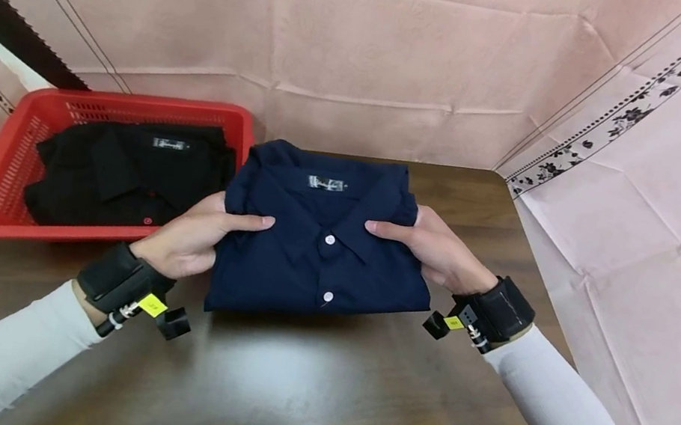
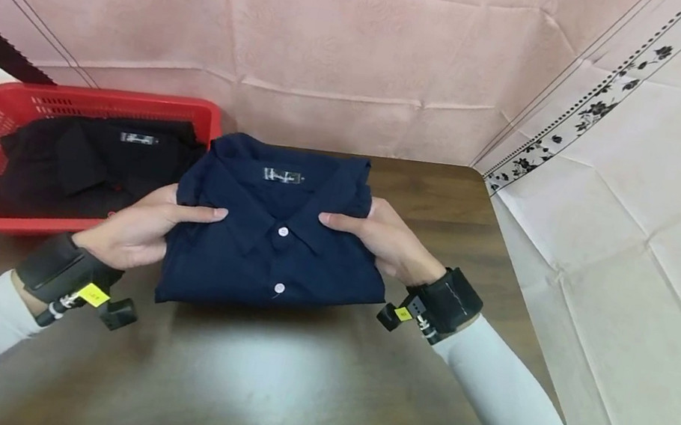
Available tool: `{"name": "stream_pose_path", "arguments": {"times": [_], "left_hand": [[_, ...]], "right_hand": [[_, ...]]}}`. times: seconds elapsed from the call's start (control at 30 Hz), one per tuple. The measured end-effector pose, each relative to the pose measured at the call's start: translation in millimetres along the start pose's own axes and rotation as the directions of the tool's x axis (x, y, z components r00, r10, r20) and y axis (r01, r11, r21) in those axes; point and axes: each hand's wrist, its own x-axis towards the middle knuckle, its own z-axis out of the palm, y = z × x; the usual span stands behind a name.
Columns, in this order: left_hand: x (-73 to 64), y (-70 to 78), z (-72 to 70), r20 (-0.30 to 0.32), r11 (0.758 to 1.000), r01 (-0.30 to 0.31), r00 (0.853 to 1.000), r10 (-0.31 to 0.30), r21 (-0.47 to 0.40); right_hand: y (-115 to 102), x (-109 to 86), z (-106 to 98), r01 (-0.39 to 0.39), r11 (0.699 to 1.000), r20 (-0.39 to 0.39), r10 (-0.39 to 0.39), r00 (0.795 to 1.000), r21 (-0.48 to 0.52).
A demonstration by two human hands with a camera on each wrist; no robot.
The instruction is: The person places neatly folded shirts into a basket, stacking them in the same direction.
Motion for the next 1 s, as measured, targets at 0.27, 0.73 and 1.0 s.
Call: {"name": "stream_pose_path", "arguments": {"times": [0.27, 0.73, 1.0], "left_hand": [[-19.0, 14.5, -25.5, -0.012, 1.000, -0.007, 1.000, 0.007, 0.010], [-46.3, 32.3, -63.8, -0.001, 0.998, -0.035, 0.999, 0.035, 0.055], [-60.0, 40.7, -75.7, -0.008, 0.997, -0.053, 0.999, 0.053, 0.054]], "right_hand": [[-16, 20.8, 21, 0.035, 0.999, 0.069, -0.034, 0.997, -0.015], [-38, 55.3, 58, 0.060, 0.998, 0.158, -0.055, 0.986, -0.025], [-43, 68.3, 72, 0.065, 0.997, 0.188, -0.059, 0.980, -0.031]]}}
